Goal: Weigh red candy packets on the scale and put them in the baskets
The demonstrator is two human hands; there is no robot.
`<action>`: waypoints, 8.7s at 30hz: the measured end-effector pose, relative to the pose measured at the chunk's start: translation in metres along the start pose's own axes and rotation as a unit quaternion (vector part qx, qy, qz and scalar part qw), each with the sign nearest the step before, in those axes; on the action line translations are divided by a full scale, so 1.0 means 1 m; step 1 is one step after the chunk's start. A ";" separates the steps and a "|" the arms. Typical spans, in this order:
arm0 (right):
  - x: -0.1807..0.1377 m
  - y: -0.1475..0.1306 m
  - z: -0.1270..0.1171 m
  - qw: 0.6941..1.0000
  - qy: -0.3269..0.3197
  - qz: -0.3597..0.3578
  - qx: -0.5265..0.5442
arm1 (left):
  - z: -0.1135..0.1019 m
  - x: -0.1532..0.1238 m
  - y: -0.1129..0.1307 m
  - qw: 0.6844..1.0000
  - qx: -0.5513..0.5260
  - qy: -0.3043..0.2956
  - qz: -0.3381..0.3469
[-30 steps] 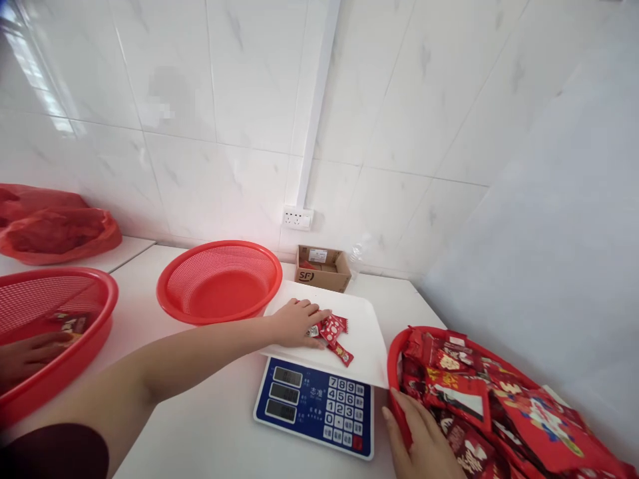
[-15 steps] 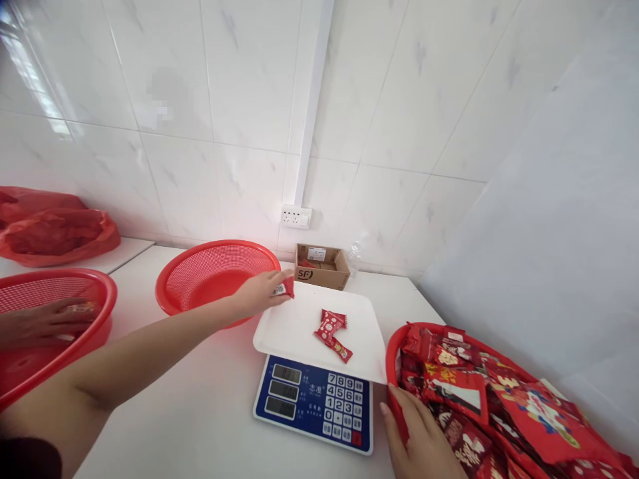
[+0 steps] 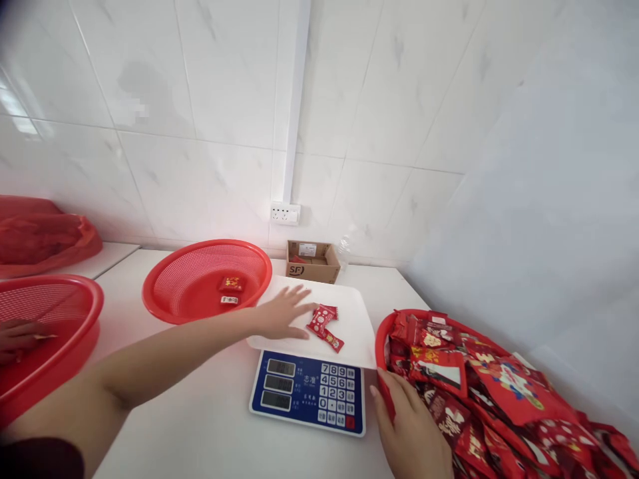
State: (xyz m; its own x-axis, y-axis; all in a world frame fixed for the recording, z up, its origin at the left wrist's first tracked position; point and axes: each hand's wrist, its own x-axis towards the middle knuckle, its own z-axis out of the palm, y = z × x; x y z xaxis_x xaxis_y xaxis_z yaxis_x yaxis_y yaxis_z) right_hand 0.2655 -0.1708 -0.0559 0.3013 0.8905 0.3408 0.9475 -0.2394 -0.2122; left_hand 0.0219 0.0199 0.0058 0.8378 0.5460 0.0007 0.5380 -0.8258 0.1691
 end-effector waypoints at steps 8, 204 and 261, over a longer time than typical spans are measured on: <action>0.000 -0.001 0.000 1.000 -0.001 -0.009 0.001 | 0.030 0.071 0.040 0.998 0.048 0.007 0.049; 0.087 -0.095 0.034 0.949 -0.057 -0.039 0.308 | 0.103 -0.105 0.003 0.888 -0.076 0.450 -0.058; 0.061 -0.070 0.001 0.955 -0.033 0.006 0.295 | 0.104 -0.105 0.002 0.888 -0.095 0.446 -0.055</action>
State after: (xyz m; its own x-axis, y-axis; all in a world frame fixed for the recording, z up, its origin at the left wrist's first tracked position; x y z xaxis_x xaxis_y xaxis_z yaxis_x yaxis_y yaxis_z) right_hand 0.2178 -0.0996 -0.0209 0.2865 0.9160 0.2808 0.7126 -0.0078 -0.7016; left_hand -0.0551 -0.0535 -0.0967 0.3287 0.5858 0.7408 0.5151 -0.7686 0.3793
